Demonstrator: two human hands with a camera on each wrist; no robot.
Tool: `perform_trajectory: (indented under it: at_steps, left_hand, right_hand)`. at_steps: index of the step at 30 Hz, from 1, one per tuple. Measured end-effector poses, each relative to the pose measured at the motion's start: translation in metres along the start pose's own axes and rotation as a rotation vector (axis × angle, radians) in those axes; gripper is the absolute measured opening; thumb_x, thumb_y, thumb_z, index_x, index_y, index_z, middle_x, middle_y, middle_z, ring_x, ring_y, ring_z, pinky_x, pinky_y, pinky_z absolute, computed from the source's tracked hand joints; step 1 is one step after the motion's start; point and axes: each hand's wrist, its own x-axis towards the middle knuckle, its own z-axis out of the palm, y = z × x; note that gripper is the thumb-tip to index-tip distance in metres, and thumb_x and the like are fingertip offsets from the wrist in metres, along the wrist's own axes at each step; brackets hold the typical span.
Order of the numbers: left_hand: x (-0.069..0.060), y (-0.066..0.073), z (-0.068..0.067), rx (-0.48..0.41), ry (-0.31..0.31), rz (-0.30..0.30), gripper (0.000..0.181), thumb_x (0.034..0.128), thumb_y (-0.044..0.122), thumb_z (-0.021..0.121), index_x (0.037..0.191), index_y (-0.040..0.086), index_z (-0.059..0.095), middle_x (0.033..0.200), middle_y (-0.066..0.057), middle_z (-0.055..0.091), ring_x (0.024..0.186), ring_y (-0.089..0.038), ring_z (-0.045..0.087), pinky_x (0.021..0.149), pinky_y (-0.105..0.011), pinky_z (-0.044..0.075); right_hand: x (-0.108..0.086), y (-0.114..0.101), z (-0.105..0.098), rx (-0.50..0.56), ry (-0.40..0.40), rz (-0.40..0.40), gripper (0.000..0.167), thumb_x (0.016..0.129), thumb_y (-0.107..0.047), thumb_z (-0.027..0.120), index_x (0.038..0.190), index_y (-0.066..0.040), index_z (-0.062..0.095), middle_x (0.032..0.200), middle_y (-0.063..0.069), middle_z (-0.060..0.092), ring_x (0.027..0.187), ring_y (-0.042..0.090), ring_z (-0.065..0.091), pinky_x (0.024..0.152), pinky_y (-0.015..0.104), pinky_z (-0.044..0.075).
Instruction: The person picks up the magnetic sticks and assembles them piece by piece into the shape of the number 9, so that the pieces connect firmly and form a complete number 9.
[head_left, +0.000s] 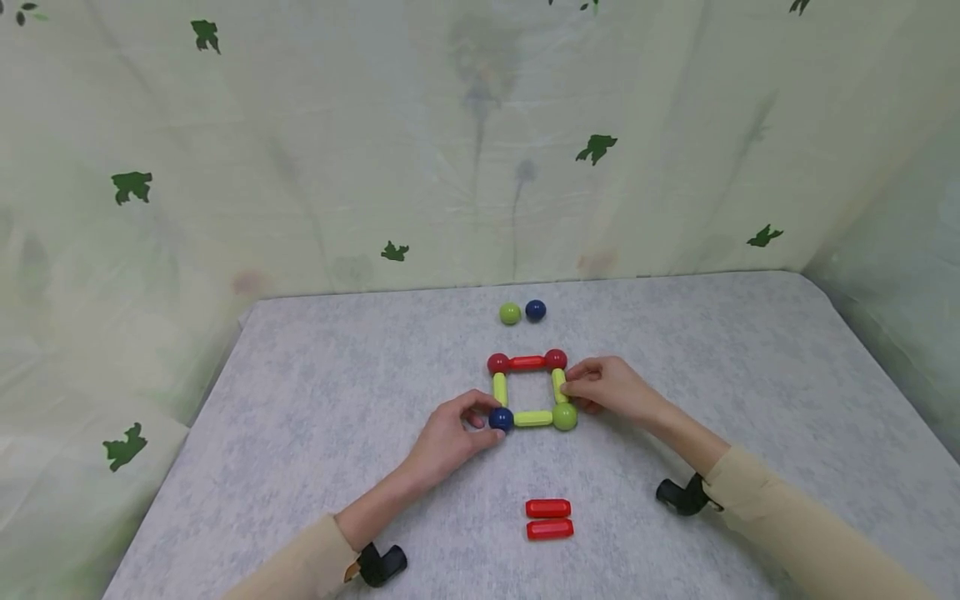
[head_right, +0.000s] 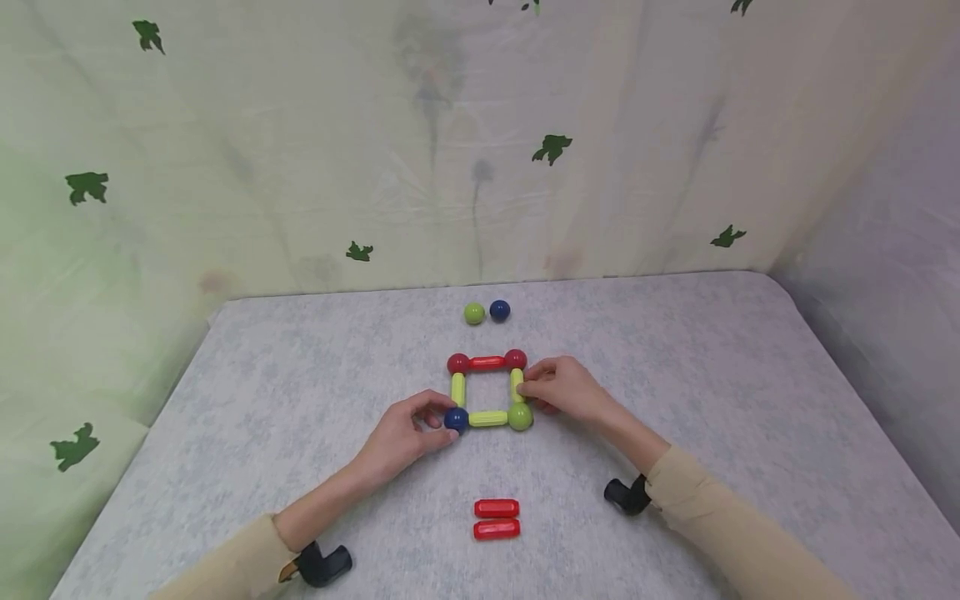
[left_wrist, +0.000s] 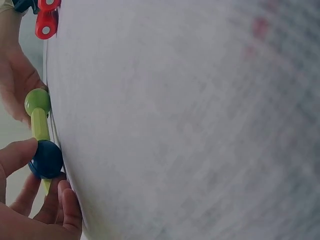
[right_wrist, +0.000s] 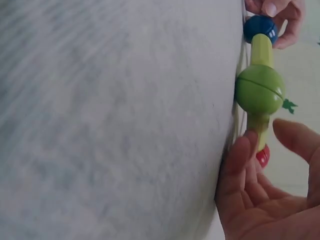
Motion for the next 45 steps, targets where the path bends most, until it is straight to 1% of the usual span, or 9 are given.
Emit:
perform_trajectory:
  at_steps: [6,13,17,23,27,33,38,41,45]
  left_hand:
    - [0.001,0.0,0.0,0.004,0.002,0.003,0.028,0.0876,0.018,0.075,0.114,0.019,0.066,0.103,0.0,0.06,0.09,-0.02,0.053,0.068,-0.031,0.047]
    - [0.002,0.001,0.0,0.004,-0.001,0.007,0.028,0.088,0.016,0.075,0.114,0.019,0.066,0.103,0.001,0.06,0.089,-0.02,0.053,0.068,-0.031,0.047]
    - [0.001,0.002,-0.001,0.004,-0.001,-0.003,0.028,0.0877,0.016,0.075,0.114,0.018,0.066,0.102,0.001,0.06,0.089,-0.021,0.053,0.068,-0.031,0.047]
    - [0.001,0.002,-0.001,0.004,0.001,-0.005,0.028,0.0875,0.016,0.075,0.114,0.019,0.066,0.101,0.001,0.06,0.089,-0.02,0.053,0.069,-0.032,0.047]
    - [0.001,0.002,-0.001,0.001,0.001,-0.009,0.028,0.0872,0.016,0.076,0.113,0.019,0.067,0.101,0.001,0.061,0.088,-0.021,0.053,0.07,-0.032,0.047]
    - [0.002,0.002,-0.002,-0.034,-0.01,-0.023,0.028,0.0868,0.015,0.076,0.113,0.019,0.067,0.102,0.001,0.062,0.09,-0.021,0.054,0.072,-0.034,0.048]
    - [0.003,0.001,-0.003,-0.043,-0.017,-0.023,0.027,0.0867,0.015,0.076,0.112,0.018,0.067,0.102,0.001,0.062,0.089,-0.021,0.054,0.071,-0.033,0.047]
    - [0.003,0.001,-0.003,-0.045,-0.019,-0.022,0.027,0.0867,0.015,0.076,0.112,0.018,0.067,0.102,0.001,0.062,0.089,-0.021,0.054,0.071,-0.033,0.047]
    - [0.004,0.0,-0.003,-0.047,-0.023,-0.025,0.027,0.0865,0.015,0.076,0.112,0.018,0.067,0.102,0.001,0.062,0.09,-0.021,0.054,0.071,-0.032,0.048]
  right_hand:
    - [-0.017,0.003,-0.009,-0.002,-0.053,-0.127,0.036,0.092,-0.018,0.068,0.123,-0.002,0.059,0.086,0.008,0.067,0.076,0.022,0.061,0.069,0.032,0.051]
    - [-0.055,-0.001,-0.002,-0.196,-0.021,-0.336,0.02,0.092,-0.015,0.069,0.112,-0.013,0.066,0.09,-0.006,0.064,0.083,0.016,0.059,0.071,0.03,0.051]
    - [-0.074,-0.002,0.01,-0.249,-0.094,-0.393,0.019,0.092,-0.016,0.07,0.11,-0.015,0.068,0.091,-0.012,0.063,0.084,0.011,0.058,0.072,0.028,0.05]
    - [-0.091,-0.001,0.03,-0.26,-0.268,-0.41,0.019,0.092,-0.02,0.07,0.111,-0.019,0.068,0.094,-0.014,0.062,0.083,0.006,0.056,0.071,0.026,0.049]
    - [-0.093,-0.002,0.043,-0.304,-0.33,-0.417,0.019,0.092,-0.022,0.07,0.111,-0.023,0.068,0.097,-0.018,0.062,0.085,0.003,0.056,0.075,0.025,0.048]
    - [-0.09,-0.009,0.057,-0.438,-0.335,-0.396,0.025,0.09,-0.027,0.072,0.115,-0.024,0.068,0.101,-0.022,0.059,0.088,0.001,0.054,0.081,0.028,0.048]
    - [-0.086,-0.012,0.063,-0.482,-0.353,-0.375,0.027,0.089,-0.027,0.073,0.115,-0.022,0.069,0.098,-0.02,0.058,0.087,0.001,0.053,0.08,0.027,0.047]
    - [-0.086,-0.013,0.062,-0.474,-0.353,-0.366,0.025,0.09,-0.026,0.072,0.115,-0.021,0.069,0.096,-0.02,0.056,0.084,0.002,0.052,0.077,0.026,0.047]
    - [-0.088,-0.009,0.058,-0.402,-0.335,-0.336,0.022,0.093,-0.024,0.069,0.115,-0.023,0.068,0.097,-0.018,0.055,0.085,0.003,0.052,0.076,0.026,0.047]
